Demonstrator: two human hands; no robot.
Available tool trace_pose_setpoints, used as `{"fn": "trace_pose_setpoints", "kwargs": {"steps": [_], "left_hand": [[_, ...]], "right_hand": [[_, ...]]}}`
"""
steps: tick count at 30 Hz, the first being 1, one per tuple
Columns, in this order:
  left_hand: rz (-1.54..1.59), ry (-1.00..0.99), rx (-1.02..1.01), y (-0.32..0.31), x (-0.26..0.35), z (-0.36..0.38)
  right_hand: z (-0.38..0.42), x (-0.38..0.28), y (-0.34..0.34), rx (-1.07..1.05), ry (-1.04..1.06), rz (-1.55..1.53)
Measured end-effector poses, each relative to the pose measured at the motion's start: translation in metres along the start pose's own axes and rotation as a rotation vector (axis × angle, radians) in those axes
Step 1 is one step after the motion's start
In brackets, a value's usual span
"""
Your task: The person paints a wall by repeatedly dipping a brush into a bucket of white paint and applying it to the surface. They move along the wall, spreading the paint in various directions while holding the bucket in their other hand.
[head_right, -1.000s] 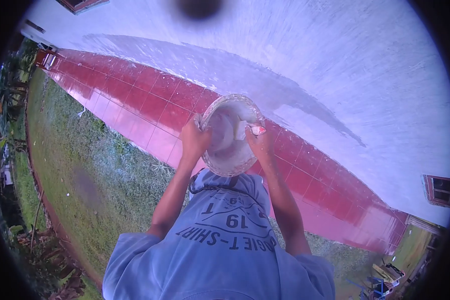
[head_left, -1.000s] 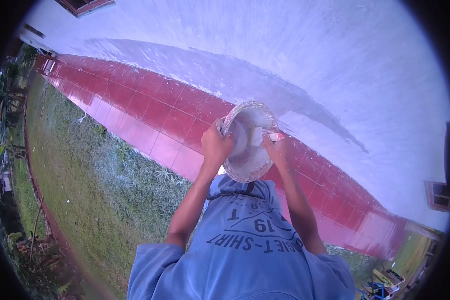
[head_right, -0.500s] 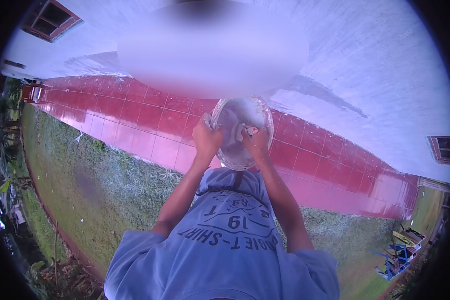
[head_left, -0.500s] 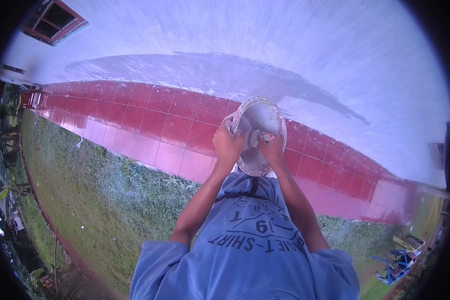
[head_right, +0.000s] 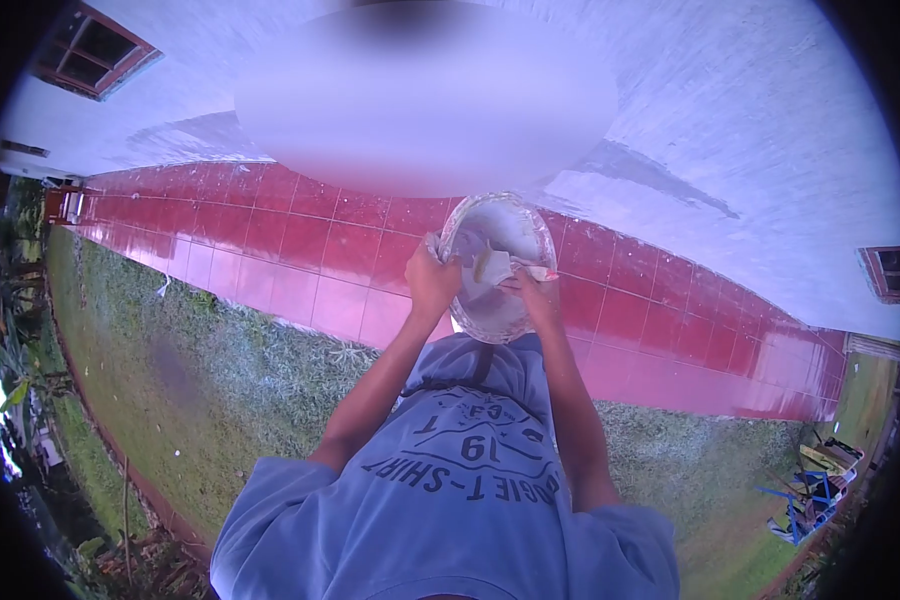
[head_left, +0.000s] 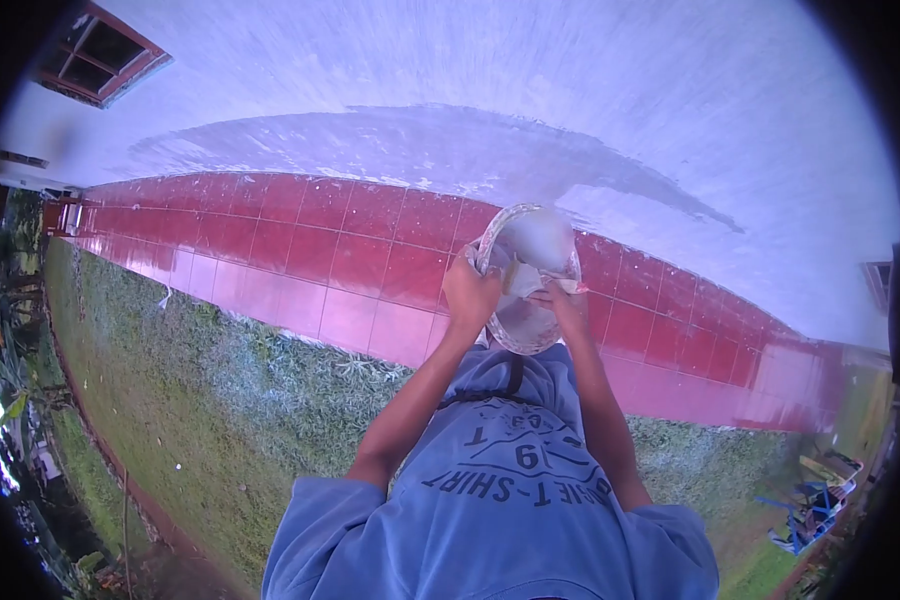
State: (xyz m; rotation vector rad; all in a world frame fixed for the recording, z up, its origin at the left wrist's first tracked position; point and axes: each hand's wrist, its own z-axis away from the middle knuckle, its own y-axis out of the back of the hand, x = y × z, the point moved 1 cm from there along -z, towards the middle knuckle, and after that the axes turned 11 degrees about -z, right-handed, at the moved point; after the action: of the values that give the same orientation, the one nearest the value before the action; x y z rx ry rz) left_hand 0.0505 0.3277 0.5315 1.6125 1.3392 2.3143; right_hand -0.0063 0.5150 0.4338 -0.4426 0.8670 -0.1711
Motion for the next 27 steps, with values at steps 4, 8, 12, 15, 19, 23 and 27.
{"fn": "trace_pose_setpoints", "kwargs": {"steps": [4,8,12,15,19,23,27], "left_hand": [[-0.083,-0.018,0.009,-0.011,-0.017,0.002],[-0.103,-0.073,-0.063,-0.017,-0.01,0.002],[-0.176,-0.11,-0.115,-0.037,0.003,-0.001],[-0.16,-0.166,-0.152,-0.06,0.009,-0.008],[-0.121,-0.273,-0.193,-0.098,0.03,-0.014],[-0.264,-0.308,-0.222,-0.129,0.064,-0.015],[-0.297,-0.26,-0.237,-0.158,0.092,-0.015]], "right_hand": [[0.018,0.0,0.018,0.09,0.049,-0.025],[0.024,0.005,0.041,0.15,0.124,-0.108],[0.027,0.01,0.062,0.216,0.175,-0.092],[0.036,-0.005,0.077,0.26,0.194,-0.161],[0.046,-0.028,0.11,0.242,0.22,-0.473],[0.043,-0.042,0.159,0.251,0.276,-0.531],[0.044,-0.066,0.21,0.149,0.249,-0.679]]}}
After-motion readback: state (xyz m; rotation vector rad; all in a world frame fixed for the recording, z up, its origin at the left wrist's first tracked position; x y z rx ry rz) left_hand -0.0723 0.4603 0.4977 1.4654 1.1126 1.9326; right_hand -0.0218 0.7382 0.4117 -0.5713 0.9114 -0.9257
